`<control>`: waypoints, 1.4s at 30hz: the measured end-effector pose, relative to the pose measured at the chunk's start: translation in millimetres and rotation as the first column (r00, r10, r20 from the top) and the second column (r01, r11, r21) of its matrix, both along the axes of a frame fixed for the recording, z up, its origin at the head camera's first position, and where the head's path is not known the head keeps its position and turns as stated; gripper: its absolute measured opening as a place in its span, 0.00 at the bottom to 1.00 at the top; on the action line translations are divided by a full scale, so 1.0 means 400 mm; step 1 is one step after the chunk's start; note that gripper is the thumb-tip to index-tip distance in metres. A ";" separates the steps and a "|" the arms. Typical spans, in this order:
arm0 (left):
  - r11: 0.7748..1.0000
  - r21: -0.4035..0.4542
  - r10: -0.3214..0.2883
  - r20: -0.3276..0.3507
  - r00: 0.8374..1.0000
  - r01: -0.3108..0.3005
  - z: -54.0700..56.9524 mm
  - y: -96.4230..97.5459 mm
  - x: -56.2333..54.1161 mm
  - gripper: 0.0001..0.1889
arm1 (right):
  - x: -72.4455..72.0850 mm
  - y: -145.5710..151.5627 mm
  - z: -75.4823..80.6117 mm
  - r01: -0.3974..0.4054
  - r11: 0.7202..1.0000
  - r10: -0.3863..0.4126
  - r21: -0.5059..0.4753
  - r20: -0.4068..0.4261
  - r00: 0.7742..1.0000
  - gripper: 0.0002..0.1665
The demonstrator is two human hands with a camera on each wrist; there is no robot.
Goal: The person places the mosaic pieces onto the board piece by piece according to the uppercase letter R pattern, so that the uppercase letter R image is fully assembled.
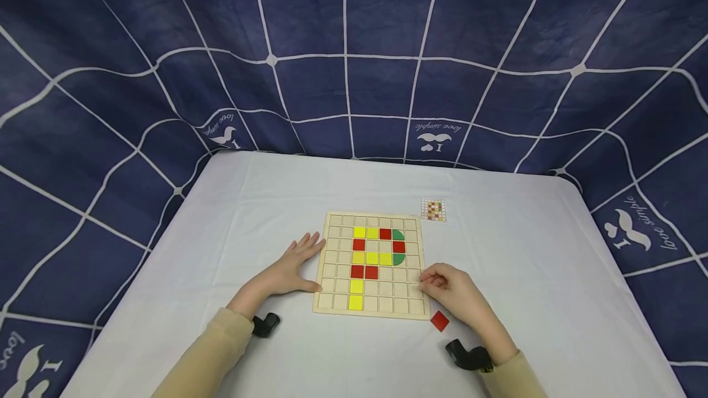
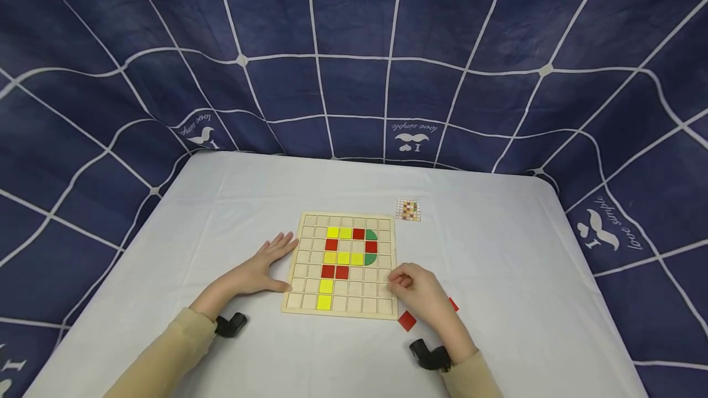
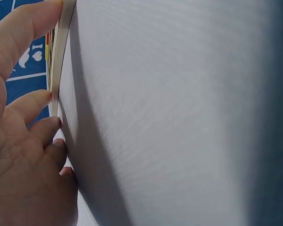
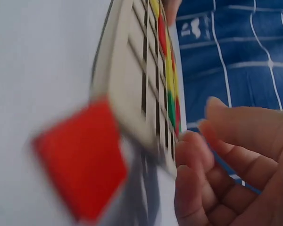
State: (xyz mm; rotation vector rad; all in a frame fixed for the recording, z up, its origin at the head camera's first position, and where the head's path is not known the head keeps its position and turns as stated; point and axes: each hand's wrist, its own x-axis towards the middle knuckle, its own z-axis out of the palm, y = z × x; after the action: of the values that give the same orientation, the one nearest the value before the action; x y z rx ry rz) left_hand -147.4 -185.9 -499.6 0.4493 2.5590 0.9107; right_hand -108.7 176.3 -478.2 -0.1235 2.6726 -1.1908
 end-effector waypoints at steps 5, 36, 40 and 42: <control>1.000 -0.006 0.001 0.007 1.000 -0.001 -0.002 0.001 0.002 0.54 | 0.043 0.048 -0.005 -0.001 0.999 -0.001 0.048 0.049 0.999 0.11; 1.000 -0.016 0.005 0.001 1.000 -0.005 0.002 0.002 0.003 0.54 | 0.093 0.058 -0.014 -0.105 0.986 0.096 0.129 0.072 0.993 0.14; 1.000 -0.022 0.001 -0.002 1.000 -0.001 0.000 0.001 0.003 0.54 | 0.084 0.062 -0.001 -0.099 0.989 0.092 0.113 0.065 0.994 0.14; 1.000 -0.022 -0.001 -0.001 1.000 0.001 0.000 0.000 0.003 0.54 | 0.074 0.057 0.007 -0.074 0.992 0.068 0.107 0.052 0.996 0.14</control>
State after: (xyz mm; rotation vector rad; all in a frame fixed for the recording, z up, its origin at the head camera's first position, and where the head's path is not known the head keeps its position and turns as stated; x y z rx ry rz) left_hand -146.1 -185.9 -499.7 0.4447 2.5672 0.8809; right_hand -79.2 199.2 -475.4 -0.1685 2.6601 -1.0120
